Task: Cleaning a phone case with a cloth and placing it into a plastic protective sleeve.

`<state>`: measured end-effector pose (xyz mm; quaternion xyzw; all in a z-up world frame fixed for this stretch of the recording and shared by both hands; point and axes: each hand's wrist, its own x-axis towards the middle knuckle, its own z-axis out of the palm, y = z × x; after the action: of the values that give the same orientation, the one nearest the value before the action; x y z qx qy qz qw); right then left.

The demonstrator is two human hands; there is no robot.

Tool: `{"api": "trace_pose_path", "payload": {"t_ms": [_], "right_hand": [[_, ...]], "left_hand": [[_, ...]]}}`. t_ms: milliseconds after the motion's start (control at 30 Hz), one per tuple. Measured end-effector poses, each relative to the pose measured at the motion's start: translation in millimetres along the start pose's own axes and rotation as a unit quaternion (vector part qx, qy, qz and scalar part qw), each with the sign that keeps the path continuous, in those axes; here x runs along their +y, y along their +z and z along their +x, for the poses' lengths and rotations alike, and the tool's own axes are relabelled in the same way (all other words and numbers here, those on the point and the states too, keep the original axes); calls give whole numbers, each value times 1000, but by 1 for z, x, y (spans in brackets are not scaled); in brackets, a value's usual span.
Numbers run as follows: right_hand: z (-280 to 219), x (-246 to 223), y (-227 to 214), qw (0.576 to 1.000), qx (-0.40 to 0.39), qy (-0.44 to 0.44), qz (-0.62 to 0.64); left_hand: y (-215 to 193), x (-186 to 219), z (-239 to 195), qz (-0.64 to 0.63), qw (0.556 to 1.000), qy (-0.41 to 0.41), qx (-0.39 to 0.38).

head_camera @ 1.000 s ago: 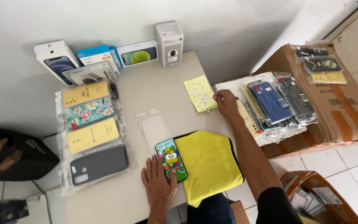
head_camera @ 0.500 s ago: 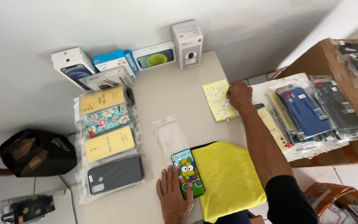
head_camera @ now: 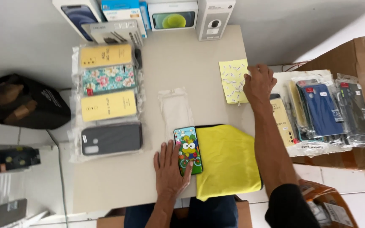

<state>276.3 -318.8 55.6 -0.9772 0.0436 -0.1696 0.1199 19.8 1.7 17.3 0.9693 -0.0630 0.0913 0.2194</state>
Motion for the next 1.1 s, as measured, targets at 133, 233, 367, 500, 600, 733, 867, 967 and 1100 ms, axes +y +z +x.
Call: {"api": "trace_pose_path", "payload": {"t_ms": [133, 233, 367, 500, 600, 733, 867, 967, 1100], "right_hand": [[-72, -28, -25, 989, 61, -95, 94], [-128, -53, -41, 957, -55, -164, 231], [-191, -81, -56, 934, -287, -123, 176], [-224, -106, -59, 949, -298, -67, 72], [-246, -108, -49, 972, -219, -42, 79], [-278, -87, -2, 988, -86, -89, 91], [-297, -96, 4, 987, 62, -101, 113], [-301, -101, 6, 985, 103, -97, 100], [-301, -105, 8, 993, 88, -46, 61]], "left_hand": [[-4, -1, -4, -52, 999, -11, -3], [-7, 0, -4, -18, 1000, 0, -21], [-13, 2, -4, -43, 991, -31, -126], [-15, 1, -7, -56, 992, -32, -104], [-14, 0, -8, -83, 990, -51, -98], [-8, -2, -12, -93, 991, -61, -68], [-1, -6, -14, -106, 991, -65, -44], [-2, -8, -17, -123, 990, -64, -28], [0, -10, -17, -132, 990, -51, -22]]}}
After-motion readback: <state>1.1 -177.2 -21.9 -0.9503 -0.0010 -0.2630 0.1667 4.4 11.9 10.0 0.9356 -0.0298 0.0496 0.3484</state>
